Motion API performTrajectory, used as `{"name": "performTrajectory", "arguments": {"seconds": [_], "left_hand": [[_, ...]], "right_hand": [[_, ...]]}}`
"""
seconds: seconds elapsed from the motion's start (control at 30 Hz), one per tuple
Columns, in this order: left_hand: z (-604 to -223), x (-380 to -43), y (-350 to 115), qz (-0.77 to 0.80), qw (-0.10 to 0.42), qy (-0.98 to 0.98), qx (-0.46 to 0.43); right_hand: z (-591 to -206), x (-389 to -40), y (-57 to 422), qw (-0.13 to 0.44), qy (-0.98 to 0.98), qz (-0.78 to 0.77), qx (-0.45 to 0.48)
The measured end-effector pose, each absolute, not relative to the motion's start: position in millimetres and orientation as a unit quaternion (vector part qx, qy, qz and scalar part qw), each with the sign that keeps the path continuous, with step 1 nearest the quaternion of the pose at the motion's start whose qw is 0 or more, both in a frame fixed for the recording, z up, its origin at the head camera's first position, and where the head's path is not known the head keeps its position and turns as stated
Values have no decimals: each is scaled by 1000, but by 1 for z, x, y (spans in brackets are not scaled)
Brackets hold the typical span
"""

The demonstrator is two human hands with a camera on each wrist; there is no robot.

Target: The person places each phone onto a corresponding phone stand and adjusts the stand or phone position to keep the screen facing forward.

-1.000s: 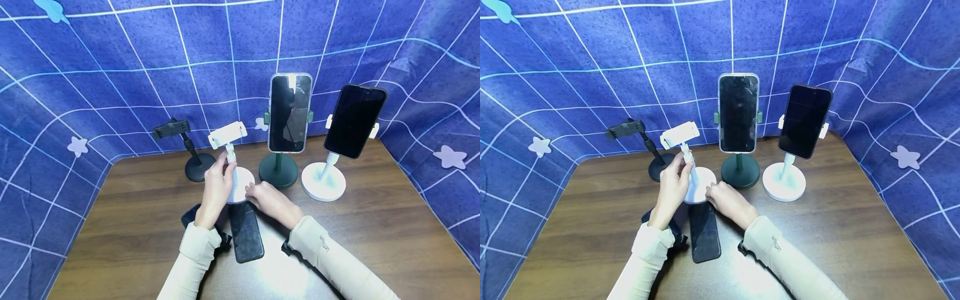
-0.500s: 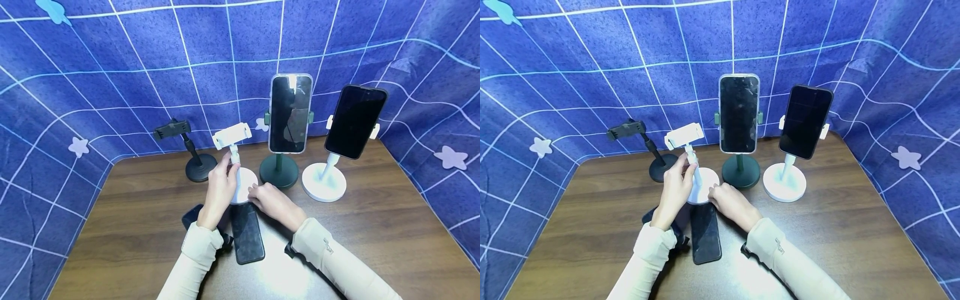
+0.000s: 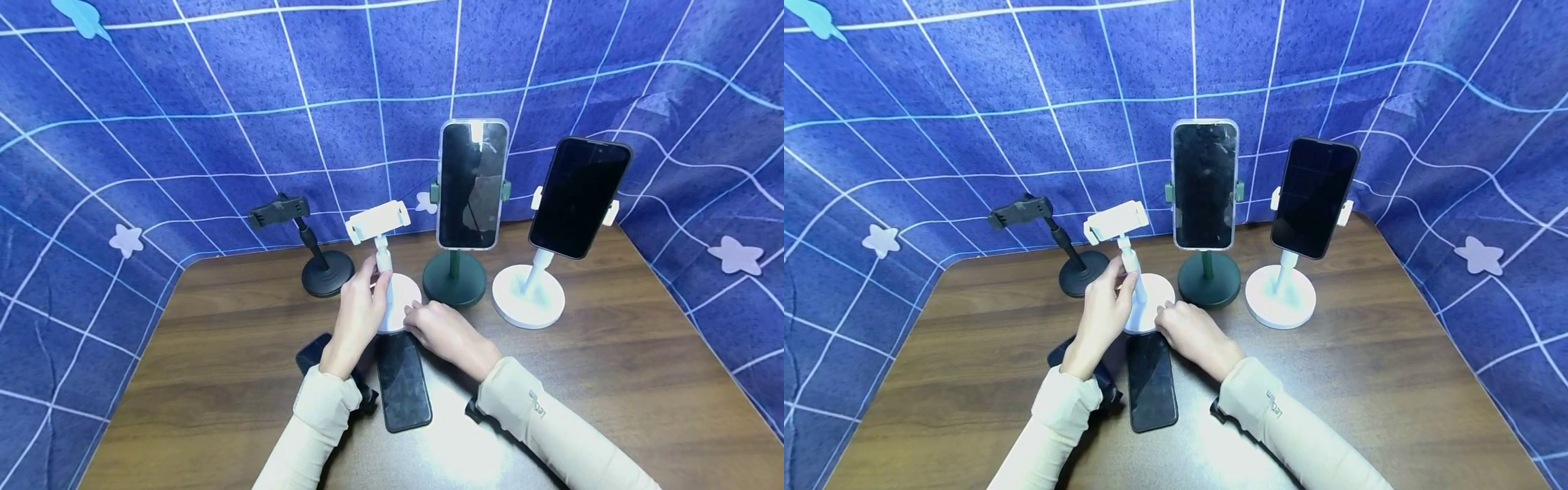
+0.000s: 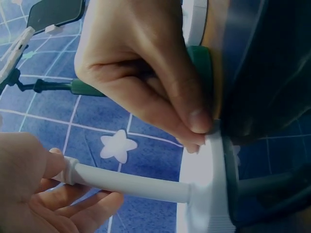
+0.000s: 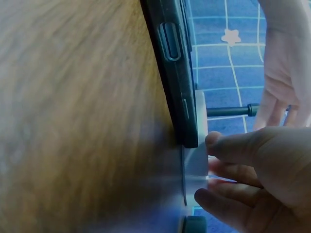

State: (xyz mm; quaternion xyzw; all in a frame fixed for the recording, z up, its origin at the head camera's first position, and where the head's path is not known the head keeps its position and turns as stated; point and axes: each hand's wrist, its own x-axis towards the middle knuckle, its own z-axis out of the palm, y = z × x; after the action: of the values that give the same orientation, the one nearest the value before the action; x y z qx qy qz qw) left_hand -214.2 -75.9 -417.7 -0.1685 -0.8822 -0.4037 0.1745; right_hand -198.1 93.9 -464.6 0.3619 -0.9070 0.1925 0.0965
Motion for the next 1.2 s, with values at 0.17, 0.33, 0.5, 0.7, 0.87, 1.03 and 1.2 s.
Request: {"name": "performTrajectory", "arguments": {"seconds": [0.17, 0.33, 0.5, 0.7, 0.87, 1.03, 1.2], "left_hand": [[-425, -212, -78, -413, 146, -884, -163], [-432, -205, -83, -410, 107, -893, -155], [-434, -199, -90, -392, 100, -901, -159], [-440, -192, -96, -363, 105, -909, -175], [-449, -187, -96, -324, 112, -923, -174], [-449, -183, -95, -298, 102, -936, -160], [-442, -179, -96, -273, 91, -946, -152]], "right_hand": [[-465, -196, 93, 105, -908, 180, 362], [-461, -192, 94, 96, -908, 188, 363], [-458, -187, 95, 93, -901, 202, 372], [-456, -177, 100, 83, -896, 222, 376], [-457, -168, 106, 75, -889, 251, 375], [-457, -159, 109, 81, -890, 263, 363], [-458, -153, 109, 73, -899, 254, 348]]}}
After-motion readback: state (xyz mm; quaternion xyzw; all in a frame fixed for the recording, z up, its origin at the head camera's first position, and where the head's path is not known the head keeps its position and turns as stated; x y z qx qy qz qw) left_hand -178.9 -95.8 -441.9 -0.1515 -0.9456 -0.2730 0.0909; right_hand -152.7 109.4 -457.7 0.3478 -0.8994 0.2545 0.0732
